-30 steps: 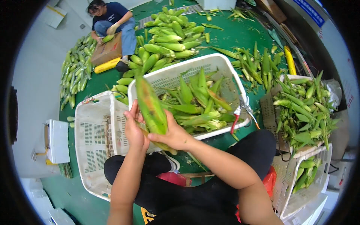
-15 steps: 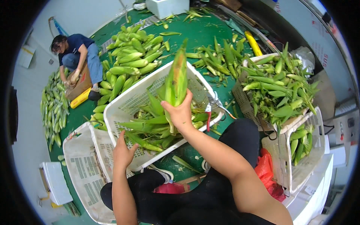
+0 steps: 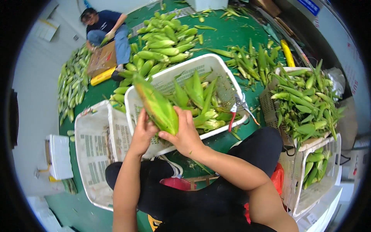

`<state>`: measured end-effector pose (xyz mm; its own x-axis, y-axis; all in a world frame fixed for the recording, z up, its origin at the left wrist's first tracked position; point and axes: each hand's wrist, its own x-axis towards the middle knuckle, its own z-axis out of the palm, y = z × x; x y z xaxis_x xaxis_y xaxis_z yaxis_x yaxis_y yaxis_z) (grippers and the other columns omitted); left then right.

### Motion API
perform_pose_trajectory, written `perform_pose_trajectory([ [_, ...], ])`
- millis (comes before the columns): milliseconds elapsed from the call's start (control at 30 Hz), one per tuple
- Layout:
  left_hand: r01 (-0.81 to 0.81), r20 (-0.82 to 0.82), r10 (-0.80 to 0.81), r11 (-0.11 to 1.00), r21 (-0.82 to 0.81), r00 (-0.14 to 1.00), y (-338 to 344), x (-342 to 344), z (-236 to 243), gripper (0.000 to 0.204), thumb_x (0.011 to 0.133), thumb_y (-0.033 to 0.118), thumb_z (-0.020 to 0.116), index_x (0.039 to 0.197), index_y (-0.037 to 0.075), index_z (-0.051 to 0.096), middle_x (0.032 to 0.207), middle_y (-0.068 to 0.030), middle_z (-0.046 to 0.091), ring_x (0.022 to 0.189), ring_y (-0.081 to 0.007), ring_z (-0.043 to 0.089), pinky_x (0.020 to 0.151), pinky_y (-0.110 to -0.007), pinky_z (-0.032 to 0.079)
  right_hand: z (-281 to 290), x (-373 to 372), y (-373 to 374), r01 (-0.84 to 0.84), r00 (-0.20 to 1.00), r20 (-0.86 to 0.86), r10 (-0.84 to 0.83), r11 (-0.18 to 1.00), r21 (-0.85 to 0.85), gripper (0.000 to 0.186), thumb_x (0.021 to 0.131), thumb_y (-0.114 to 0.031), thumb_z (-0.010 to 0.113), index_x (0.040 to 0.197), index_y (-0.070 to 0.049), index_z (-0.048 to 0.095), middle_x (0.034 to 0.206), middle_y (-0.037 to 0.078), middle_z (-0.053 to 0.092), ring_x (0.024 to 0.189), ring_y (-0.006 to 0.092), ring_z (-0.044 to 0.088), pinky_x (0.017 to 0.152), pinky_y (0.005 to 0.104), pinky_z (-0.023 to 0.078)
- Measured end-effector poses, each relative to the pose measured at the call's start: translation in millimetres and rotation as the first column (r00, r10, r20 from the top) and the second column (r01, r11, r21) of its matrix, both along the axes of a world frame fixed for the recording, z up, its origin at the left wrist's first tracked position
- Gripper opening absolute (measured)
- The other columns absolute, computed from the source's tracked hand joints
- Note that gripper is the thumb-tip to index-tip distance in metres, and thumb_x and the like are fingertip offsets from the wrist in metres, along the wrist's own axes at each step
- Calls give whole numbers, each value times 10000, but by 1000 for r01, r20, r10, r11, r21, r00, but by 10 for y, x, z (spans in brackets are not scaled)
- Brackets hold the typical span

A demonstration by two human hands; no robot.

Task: The person shucks ears of corn by hand and using shears, placing the husks into a white plastic basket.

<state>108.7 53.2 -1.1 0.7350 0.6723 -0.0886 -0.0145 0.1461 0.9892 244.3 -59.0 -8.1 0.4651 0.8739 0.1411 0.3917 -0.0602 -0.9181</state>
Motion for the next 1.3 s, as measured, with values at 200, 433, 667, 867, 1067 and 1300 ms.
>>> perform_pose_trajectory([
  [200,-139,-16,139,972,-189,990,-260,-125,40,632,902,54,525,1443,47,196,1301,-104,443,1181,-201,464,973,-345,412,124,-54,-128,-208,976,78,205,977,40,503,902,-268,588,1254,33,394,1105,228,455,1029,408,494,897,429,417],
  [433,-188,-25,186,963,-194,982,-459,-172,40,526,899,69,483,1393,70,303,1279,-96,479,1129,-199,529,849,-347,512,15,-36,-195,-258,963,89,253,964,55,410,919,-219,528,1216,47,433,1081,229,493,1011,407,514,863,428,431],
  [667,-162,-72,156,984,-76,985,-390,-212,-113,502,900,42,533,1344,-4,305,1243,-124,493,1131,-193,499,977,-321,401,-42,11,-160,-246,963,109,244,969,5,203,934,-177,458,1060,-23,498,984,203,556,900,421,544,735,472,449],
  [867,-172,-27,171,982,-73,985,-395,-177,-91,561,895,54,561,1366,-7,263,1259,-133,489,1151,-201,496,983,-334,404,-104,33,-111,-264,964,-56,261,963,-60,237,931,-190,494,1074,-1,485,1007,205,549,929,411,544,791,427,451],
  [1067,140,-179,-152,987,-79,972,-790,-487,320,938,788,26,690,1450,38,25,1369,-131,383,1204,-200,455,973,-358,429,264,-138,-325,-420,824,-437,361,906,-43,931,772,-318,746,1429,30,186,1364,228,385,1269,311,410,1059,372,329],
  [1300,-149,-31,147,985,-88,989,-1473,-1292,1136,125,856,84,614,815,16,517,767,-37,513,631,-112,501,568,-214,398,312,-1095,-1280,-415,908,54,415,878,240,813,653,-223,850,1237,-50,312,1172,201,442,1037,400,455,905,470,389],
])
